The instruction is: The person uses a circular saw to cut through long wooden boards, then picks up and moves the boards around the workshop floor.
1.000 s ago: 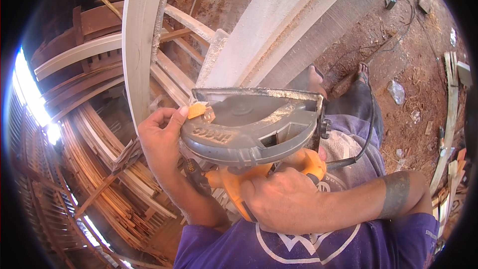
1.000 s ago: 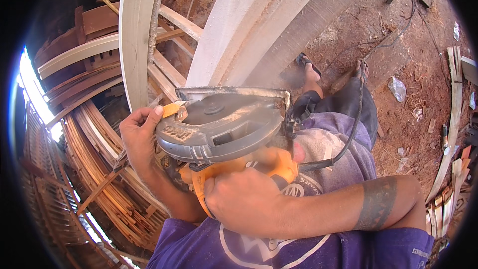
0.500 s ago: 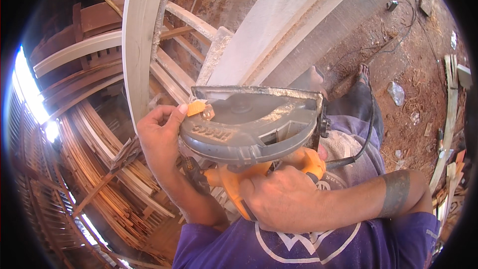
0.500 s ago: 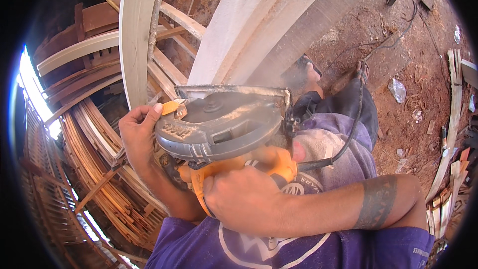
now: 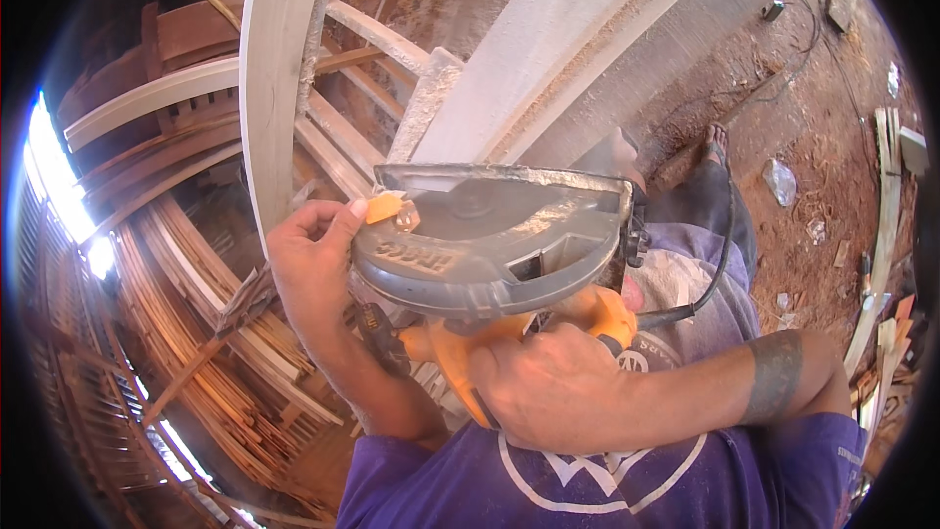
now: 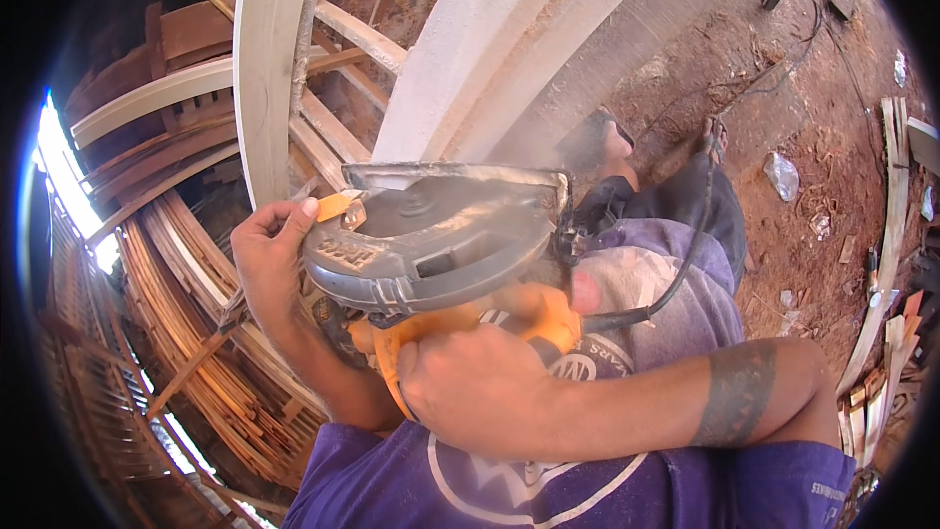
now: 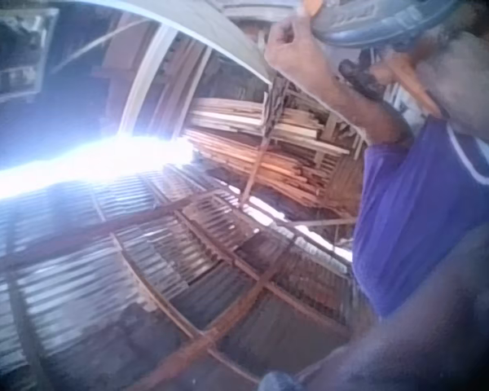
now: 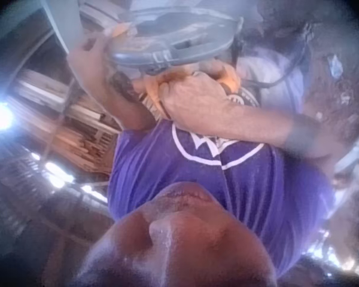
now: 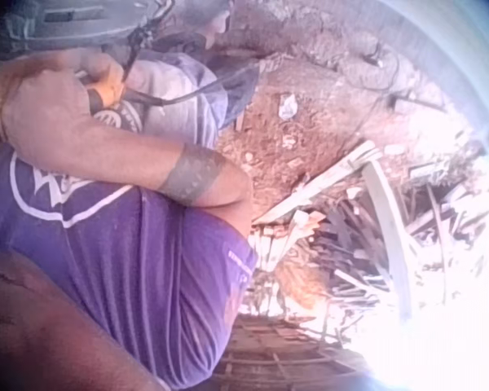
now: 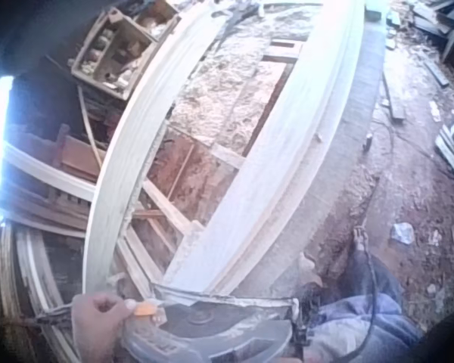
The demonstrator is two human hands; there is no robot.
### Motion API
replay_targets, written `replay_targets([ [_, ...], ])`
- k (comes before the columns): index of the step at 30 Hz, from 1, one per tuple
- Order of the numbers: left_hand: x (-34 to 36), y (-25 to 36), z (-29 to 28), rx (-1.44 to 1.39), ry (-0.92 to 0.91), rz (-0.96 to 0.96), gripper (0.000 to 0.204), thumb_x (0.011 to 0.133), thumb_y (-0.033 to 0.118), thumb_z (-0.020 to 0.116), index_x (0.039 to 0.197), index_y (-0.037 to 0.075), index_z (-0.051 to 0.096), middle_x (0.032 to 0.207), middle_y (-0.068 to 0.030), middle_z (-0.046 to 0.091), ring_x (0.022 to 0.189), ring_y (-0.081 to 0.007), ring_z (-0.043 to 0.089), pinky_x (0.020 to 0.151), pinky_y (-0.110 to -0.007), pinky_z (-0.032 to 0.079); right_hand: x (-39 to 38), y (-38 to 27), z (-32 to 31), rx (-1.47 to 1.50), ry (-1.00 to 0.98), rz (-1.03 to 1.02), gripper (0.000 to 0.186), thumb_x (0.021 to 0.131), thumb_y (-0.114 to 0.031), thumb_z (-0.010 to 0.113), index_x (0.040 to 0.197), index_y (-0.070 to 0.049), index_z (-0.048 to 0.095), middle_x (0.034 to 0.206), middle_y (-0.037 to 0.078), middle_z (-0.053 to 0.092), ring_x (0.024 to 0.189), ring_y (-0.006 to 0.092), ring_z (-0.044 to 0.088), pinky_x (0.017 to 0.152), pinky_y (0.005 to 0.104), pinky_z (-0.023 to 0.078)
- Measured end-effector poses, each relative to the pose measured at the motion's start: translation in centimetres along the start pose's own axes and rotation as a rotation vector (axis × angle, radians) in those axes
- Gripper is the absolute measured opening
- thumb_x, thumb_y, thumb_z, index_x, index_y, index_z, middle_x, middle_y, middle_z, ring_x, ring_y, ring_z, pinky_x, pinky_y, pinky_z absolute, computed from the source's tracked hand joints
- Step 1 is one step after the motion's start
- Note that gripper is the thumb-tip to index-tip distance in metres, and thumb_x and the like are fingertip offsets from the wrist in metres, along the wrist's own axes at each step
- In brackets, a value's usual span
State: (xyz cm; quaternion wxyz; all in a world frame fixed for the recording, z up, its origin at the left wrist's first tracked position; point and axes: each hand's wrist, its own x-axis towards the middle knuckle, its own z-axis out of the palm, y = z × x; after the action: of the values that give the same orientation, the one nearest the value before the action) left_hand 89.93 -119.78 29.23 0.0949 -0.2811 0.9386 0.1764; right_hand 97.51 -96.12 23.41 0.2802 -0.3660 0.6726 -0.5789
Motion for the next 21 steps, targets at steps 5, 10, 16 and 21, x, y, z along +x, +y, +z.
replay_targets([
  [5,-0.1,-0.4,0.0,-0.024,-0.001,0.007,0.022,0.084,0.016,0.082,0.084,-0.004,0.074,0.064,0.0038,0.057,0.059,-0.0047,0.045,0.055,-0.024,0.036,-0.2,0.0,0.8,0.012,0.114,-0.007,0.019,0.070,-0.011,0.069,0.077,0.003,0.058,0.065,0.015,0.061,0.051,0.0261,0.064,0.043,0.0371,0.050],
  [10,-0.6,0.2,0.2,-0.007,0.027,0.005,0.022,0.084,0.017,0.082,0.084,-0.004,0.074,0.063,0.0047,0.056,0.058,-0.0041,0.044,0.054,-0.023,0.034,-0.7,0.0,0.6,0.038,0.115,-0.024,0.020,0.070,-0.010,0.068,0.078,0.004,0.057,0.064,0.014,0.060,0.050,0.0260,0.063,0.042,0.0372,0.049],
  [16,-0.1,0.0,0.2,-0.044,0.012,-0.005,0.022,0.084,0.016,0.082,0.083,-0.004,0.074,0.062,0.0050,0.056,0.058,-0.0038,0.044,0.053,-0.023,0.034,-0.3,0.2,0.9,0.037,0.138,-0.045,0.020,0.070,-0.010,0.069,0.078,0.004,0.057,0.063,0.014,0.060,0.049,0.0256,0.063,0.043,0.0369,0.049],
  [21,0.1,-0.1,-0.1,-0.036,0.012,0.004,0.021,0.084,0.016,0.082,0.083,-0.004,0.074,0.062,0.0050,0.056,0.058,-0.0036,0.044,0.053,-0.023,0.033,0.2,-0.2,-0.1,-0.008,0.028,-0.022,0.015,0.080,-0.012,0.063,0.086,0.002,0.064,0.071,0.011,0.066,0.061,0.0232,0.068,0.051,0.0346,0.054],
])
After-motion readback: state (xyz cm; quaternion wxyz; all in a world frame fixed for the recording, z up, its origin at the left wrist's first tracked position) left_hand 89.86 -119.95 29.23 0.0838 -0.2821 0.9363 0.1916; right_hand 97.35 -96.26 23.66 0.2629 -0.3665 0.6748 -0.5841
